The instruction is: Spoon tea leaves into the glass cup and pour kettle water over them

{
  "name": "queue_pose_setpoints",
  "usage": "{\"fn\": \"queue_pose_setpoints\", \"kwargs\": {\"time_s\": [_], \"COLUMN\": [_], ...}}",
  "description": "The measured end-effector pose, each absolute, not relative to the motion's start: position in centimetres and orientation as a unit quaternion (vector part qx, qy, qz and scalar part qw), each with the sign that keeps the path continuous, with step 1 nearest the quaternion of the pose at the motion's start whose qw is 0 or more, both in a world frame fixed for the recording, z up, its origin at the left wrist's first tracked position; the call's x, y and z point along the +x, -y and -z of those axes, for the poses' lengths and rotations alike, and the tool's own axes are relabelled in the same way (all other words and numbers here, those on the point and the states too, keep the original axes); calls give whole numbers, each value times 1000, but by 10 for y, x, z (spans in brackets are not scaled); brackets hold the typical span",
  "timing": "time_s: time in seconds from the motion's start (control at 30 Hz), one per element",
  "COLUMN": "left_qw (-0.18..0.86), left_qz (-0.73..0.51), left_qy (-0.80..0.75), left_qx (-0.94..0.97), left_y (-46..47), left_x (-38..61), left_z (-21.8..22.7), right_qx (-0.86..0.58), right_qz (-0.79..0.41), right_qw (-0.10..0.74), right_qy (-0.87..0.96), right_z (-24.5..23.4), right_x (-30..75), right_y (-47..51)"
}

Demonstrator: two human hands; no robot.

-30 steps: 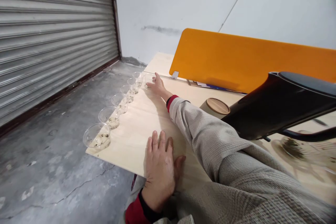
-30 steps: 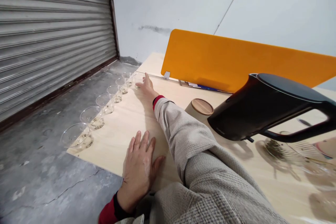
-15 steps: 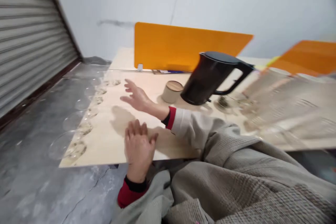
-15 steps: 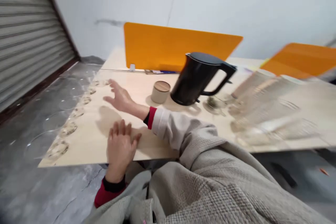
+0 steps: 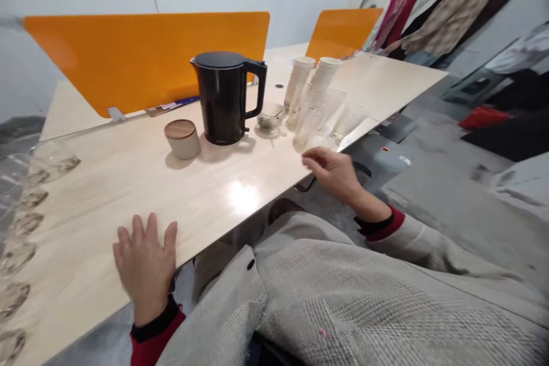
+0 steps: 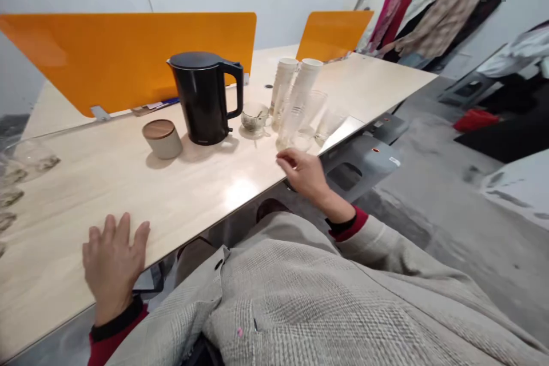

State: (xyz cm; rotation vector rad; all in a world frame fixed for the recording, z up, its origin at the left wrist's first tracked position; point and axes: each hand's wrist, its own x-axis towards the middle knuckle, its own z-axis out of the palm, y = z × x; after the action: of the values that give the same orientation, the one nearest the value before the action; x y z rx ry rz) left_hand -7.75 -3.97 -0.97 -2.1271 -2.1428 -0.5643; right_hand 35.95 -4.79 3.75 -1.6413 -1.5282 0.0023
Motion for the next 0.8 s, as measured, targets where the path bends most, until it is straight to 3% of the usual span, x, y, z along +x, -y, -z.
{"fn": "queue_pose_setpoints", "kwargs": {"time_s": [0.17,0.37,0.8], "left_qw": [75,88,74], "left_qz": [141,102,110], "left_qy": [704,717,722], "left_qx": [-692,-684,-679], "left_y": [35,32,33], "left_x": [-80,-78,-74], "left_z": [5,0,-9], "right_qx": [-692,-666,-661], "right_qz": [153,151,87], "right_qw": [384,252,314], "right_qy": [592,686,676], "right_z": [-39,-22,-28], "right_x": [438,452,451], "right_y": [50,20,9]}}
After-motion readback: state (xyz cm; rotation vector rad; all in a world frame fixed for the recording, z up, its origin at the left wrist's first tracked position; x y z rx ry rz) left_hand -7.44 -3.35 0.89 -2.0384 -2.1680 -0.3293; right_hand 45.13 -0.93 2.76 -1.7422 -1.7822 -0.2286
